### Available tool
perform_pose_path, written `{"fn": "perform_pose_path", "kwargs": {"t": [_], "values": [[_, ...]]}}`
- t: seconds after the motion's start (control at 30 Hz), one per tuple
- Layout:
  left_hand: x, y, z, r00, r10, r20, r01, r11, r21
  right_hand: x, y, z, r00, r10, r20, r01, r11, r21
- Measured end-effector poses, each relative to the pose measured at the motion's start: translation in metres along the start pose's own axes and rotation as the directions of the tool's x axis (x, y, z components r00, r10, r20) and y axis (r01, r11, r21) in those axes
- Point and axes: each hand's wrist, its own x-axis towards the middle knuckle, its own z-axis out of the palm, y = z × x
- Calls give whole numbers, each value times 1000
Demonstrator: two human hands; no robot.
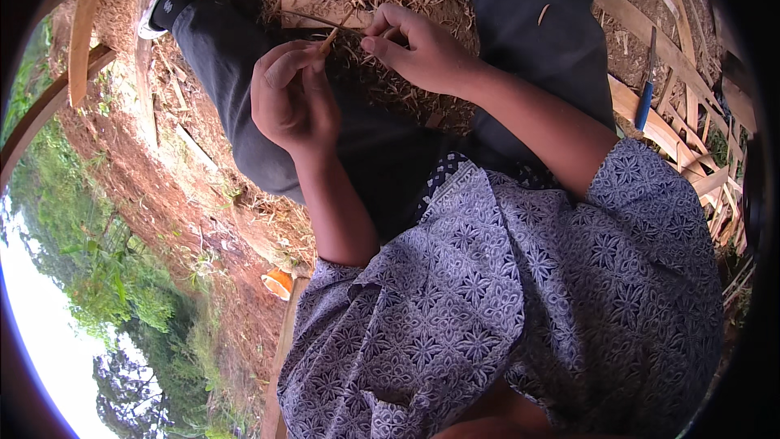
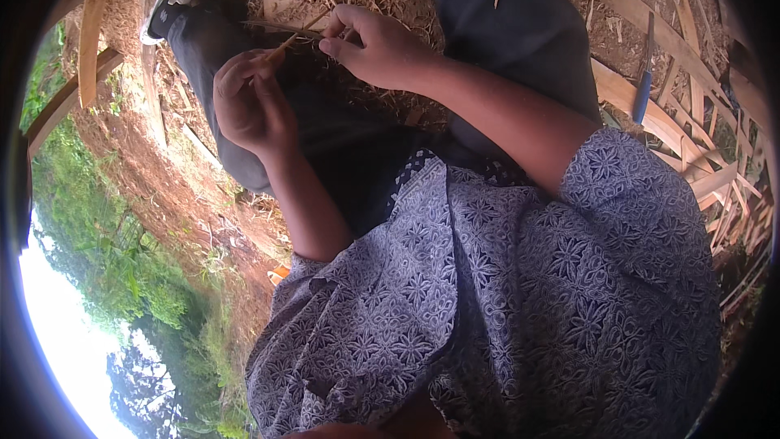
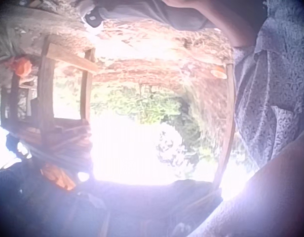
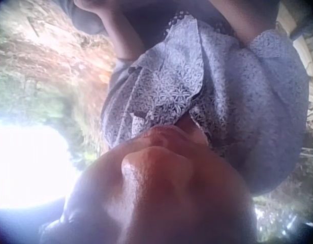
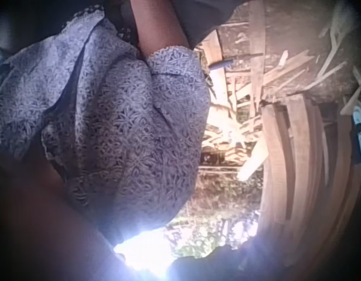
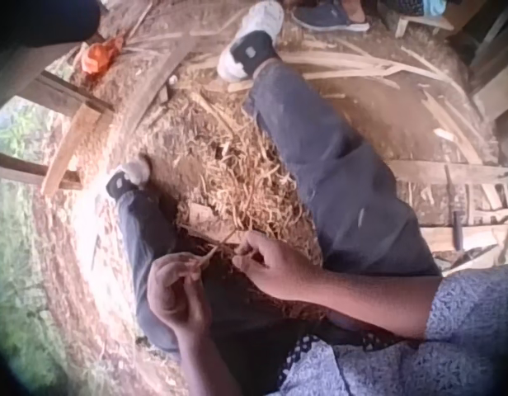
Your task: The person sits on the ground and uses a knife to shave thin strips from a small wooden stick held between the hands. The person repeatedly rotates the stick and shaves its surface, producing wood shavings that accumulate on the lap.
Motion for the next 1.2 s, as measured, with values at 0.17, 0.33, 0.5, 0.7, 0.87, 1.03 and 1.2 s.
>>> {"fn": "perform_pose_path", "kwargs": {"t": [0.17, 0.33, 0.5, 0.7, 0.87, 1.03, 1.2], "values": [[-2, -3, 2, 999, 8, -35, -8, 1000, 1, -7, -12, 6, 990, -120, -76, 114, 990, -79], [1, -1, 8, 994, -36, -103, 25, 994, -102, -2, 8, 4, 993, 99, -70, -104, 992, -70], [3, 3, 8, 993, -52, -103, 39, 991, -128, 4, 17, 8, 994, -68, -82, 63, 996, -69], [1, 1, 8, 993, -14, -118, 3, 996, -89, -6, 9, 8, 998, -50, -37, 49, 999, -20], [2, -1, 8, 996, -23, -86, 13, 993, -118, 3, 18, -1, 993, 115, 4, -115, 992, -46], [1, -1, 5, 996, -23, -87, 15, 995, -102, 1, 15, 5, 997, -77, -25, 76, 997, -34], [2, -2, 7, 989, -21, -145, 4, 993, -117, 3, 18, 1, 954, 300, 17, -300, 954, -2]]}}
